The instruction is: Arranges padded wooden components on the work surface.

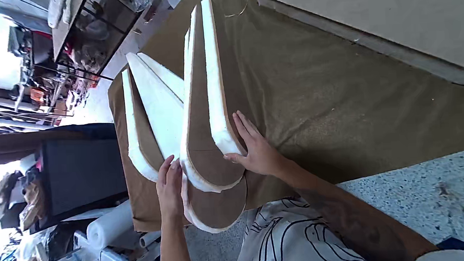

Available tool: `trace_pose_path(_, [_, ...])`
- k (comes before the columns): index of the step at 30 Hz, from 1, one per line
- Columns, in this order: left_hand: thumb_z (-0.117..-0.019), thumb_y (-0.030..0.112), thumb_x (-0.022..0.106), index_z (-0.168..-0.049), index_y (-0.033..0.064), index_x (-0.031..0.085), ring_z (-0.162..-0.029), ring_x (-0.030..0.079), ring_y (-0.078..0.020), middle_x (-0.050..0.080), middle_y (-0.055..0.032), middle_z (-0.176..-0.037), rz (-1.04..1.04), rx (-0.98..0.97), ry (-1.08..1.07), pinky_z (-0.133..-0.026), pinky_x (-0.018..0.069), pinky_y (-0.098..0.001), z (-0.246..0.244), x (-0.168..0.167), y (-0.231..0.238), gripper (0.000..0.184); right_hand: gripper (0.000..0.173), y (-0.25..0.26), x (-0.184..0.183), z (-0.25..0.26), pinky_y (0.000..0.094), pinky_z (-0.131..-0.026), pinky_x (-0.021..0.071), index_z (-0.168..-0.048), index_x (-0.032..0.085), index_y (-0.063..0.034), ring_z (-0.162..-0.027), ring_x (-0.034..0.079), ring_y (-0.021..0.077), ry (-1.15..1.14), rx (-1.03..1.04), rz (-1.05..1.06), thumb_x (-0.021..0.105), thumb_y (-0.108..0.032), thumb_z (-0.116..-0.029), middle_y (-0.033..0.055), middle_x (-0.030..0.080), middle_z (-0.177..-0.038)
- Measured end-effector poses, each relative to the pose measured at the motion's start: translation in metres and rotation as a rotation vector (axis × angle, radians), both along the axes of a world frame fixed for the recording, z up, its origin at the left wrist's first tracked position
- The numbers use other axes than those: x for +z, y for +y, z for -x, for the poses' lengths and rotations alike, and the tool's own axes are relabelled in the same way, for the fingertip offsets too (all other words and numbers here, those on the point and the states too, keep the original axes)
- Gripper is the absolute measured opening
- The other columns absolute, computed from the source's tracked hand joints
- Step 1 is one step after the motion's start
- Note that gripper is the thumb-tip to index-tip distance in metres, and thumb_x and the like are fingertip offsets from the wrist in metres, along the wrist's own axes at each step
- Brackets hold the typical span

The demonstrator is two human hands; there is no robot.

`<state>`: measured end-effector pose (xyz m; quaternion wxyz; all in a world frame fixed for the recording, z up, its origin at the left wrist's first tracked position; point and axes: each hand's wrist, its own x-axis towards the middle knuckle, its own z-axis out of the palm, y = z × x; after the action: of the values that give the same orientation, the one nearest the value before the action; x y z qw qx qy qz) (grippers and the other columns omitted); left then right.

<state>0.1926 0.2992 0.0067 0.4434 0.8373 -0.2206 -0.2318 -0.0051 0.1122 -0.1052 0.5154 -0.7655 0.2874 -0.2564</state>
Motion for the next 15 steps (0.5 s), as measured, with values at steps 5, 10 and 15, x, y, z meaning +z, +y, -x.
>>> trace_pose_path(5, [-0.0719, 0.072, 0.08, -0.158, 0.0327, 0.035, -0.124, 0.061, -0.0342, 0.058, -0.0126, -0.144, -0.487, -0.099, -0.357, -0.095, 0.0517, -0.0641, 0.024, -0.001, -0.042, 0.105, 0.114, -0.008, -0.012, 0.008, 0.0459, -0.129, 0.0234, -0.167, 0.014, -0.0161, -0.159, 0.014, 0.0207, -0.06, 0.045, -0.038, 0.067, -0.074, -0.0837, 0.0053, 0.012, -0.173])
trace_pose_path(10, [-0.0772, 0.058, 0.084, -0.157, 0.0324, 0.04, -0.131, 0.058, -0.027, 0.057, -0.0071, -0.147, -0.411, -0.084, -0.403, -0.104, 0.0489, -0.0616, 0.017, -0.018, -0.047, 0.095, 0.107, 0.033, 0.014, 0.007, 0.0524, -0.123, 0.0326, -0.164, 0.022, -0.0058, -0.155, 0.027, 0.0313, 0.134, -0.094, 0.108, 0.079, -0.051, -0.0849, 0.0149, 0.021, -0.17])
trace_pose_path(15, [-0.083, 0.049, 0.082, -0.157, 0.03, 0.041, -0.128, 0.06, -0.0241, 0.058, -0.0085, -0.145, -0.345, -0.065, -0.344, -0.102, 0.0513, -0.0563, 0.024, -0.02, -0.048, 0.087, 0.093, 0.103, 0.031, 0.0, 0.0488, -0.13, 0.0145, -0.162, 0.014, 0.006, -0.16, 0.006, 0.0345, 0.225, -0.024, 0.098, 0.064, -0.039, -0.097, 0.0255, 0.009, -0.17])
